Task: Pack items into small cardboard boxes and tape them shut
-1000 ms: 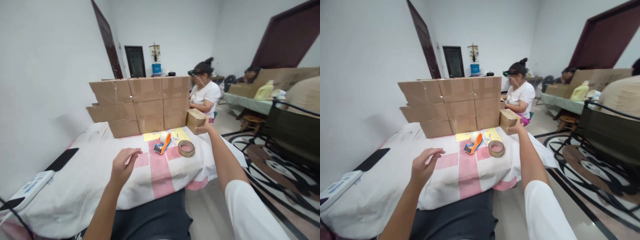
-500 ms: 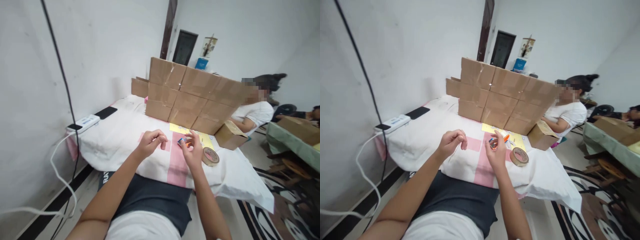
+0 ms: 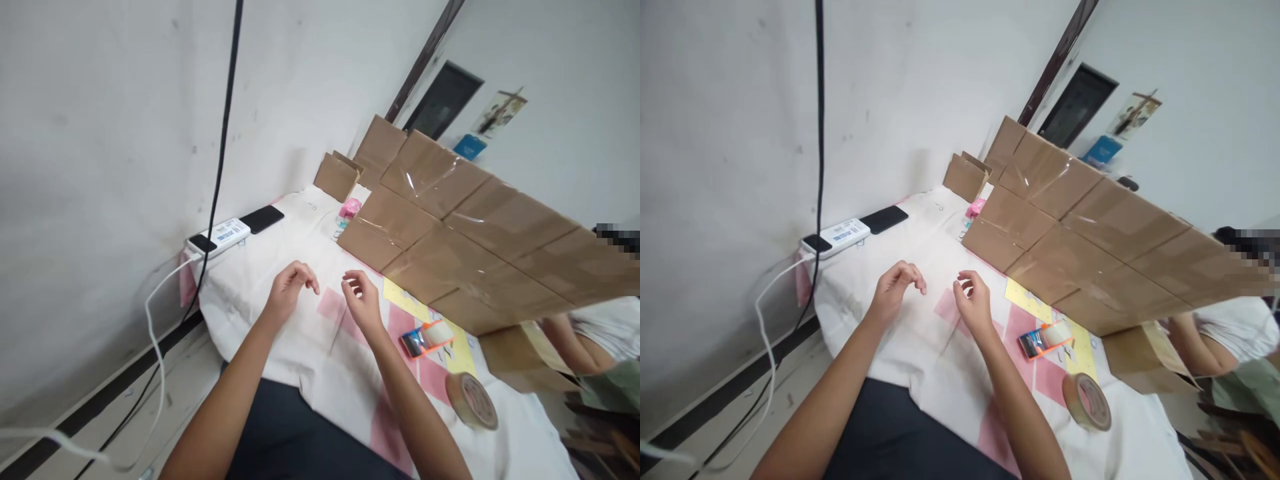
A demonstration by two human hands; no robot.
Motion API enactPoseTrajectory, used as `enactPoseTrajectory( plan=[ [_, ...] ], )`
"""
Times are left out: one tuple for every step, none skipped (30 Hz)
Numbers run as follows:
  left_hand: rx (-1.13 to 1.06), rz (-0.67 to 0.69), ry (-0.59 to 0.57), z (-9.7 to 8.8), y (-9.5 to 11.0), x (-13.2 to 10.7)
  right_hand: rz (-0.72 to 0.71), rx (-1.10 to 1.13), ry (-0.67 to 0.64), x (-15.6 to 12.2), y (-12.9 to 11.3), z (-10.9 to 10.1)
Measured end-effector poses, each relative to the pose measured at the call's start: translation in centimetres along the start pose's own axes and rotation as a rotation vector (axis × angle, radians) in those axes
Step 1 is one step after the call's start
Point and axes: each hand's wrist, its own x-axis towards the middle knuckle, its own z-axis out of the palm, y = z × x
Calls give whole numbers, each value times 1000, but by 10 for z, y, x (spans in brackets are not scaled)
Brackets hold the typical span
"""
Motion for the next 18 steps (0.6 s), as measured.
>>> enactPoseTrajectory(
  plan=[
    [-26,-16,45,-9,-5,7,16,-2,-29,15,5,9],
    [-43,-33,75,-17,-9,16,30,-2,-53,29,10,19],
    [-45,-51,86,-24,-14,28,42,-2,-71,44,16,28],
    [-36,-70,86,-30,-19,42,49,-5,-80,59,23,37],
    [-20,-89,78,-35,-25,59,52,-11,-83,75,30,46],
    [-4,-111,70,-39,-33,79,49,-22,-80,91,37,54],
    [10,-139,59,-41,-42,101,41,-41,-75,107,43,63],
    [22,-170,48,-43,-53,123,28,-68,-69,124,49,71],
    [30,-204,38,-44,-67,145,13,-102,-63,142,54,80],
    [30,-238,33,-45,-82,166,2,-139,-57,160,59,88],
    [24,-273,37,-46,-98,183,-5,-176,-52,179,63,95],
    [14,-310,46,-48,-115,197,-9,-211,-48,197,67,102],
    [-3,-344,68,-49,-132,207,-8,-241,-41,215,71,108],
    [-25,-375,95,-51,-147,212,0,-265,-30,233,75,113],
    [-51,-402,123,-54,-161,215,11,-285,-14,251,78,118],
    [-79,-425,149,-57,-171,215,26,-302,8,270,81,123],
    [-106,-445,170,-60,-179,214,45,-319,36,290,83,127],
    [-129,-465,184,-62,-185,213,67,-331,67,311,84,131]
  ],
)
